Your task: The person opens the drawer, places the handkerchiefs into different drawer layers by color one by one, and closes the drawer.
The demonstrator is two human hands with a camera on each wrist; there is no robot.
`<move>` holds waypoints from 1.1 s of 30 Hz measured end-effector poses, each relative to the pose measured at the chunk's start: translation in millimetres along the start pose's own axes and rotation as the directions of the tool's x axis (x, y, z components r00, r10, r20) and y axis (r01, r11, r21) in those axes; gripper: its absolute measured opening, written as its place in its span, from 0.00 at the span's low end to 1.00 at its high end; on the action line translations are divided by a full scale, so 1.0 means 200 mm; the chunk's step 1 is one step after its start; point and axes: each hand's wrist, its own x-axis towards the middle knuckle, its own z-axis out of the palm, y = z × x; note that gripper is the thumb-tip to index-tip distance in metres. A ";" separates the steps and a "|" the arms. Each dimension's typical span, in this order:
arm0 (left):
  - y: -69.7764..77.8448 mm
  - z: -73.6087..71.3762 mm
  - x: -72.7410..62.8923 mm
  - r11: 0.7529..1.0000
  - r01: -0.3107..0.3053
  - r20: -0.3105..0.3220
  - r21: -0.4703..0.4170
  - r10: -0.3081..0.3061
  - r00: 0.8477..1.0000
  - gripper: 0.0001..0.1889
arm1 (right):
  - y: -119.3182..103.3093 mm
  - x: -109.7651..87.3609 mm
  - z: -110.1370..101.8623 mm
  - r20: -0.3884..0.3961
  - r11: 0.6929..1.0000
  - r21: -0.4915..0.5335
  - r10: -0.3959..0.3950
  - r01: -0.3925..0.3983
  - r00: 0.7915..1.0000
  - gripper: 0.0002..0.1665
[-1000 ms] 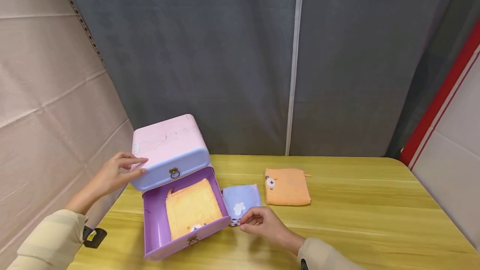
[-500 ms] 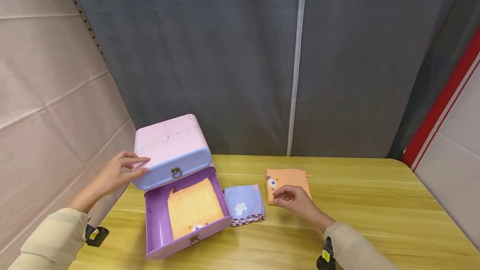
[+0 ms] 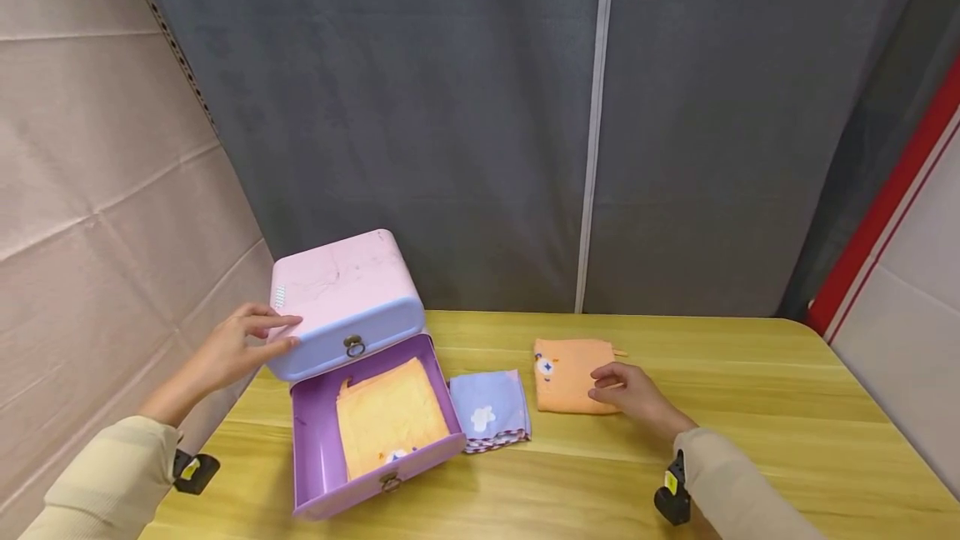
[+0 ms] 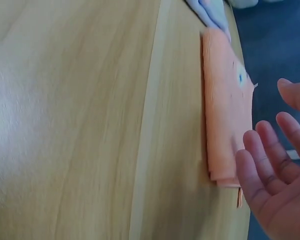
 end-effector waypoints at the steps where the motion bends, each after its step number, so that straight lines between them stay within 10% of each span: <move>1: 0.00 0.00 0.00 1.000 -0.001 -0.002 -0.002 0.001 1.000 0.21 | 0.01 0.00 -0.01 -0.005 1.000 -0.005 0.017 -0.017 1.000 0.24; 33: -0.01 0.00 0.00 1.000 -0.012 -0.009 0.007 0.012 1.000 0.21 | 0.18 0.03 0.03 -0.246 0.984 -0.052 0.155 -0.172 0.957 0.33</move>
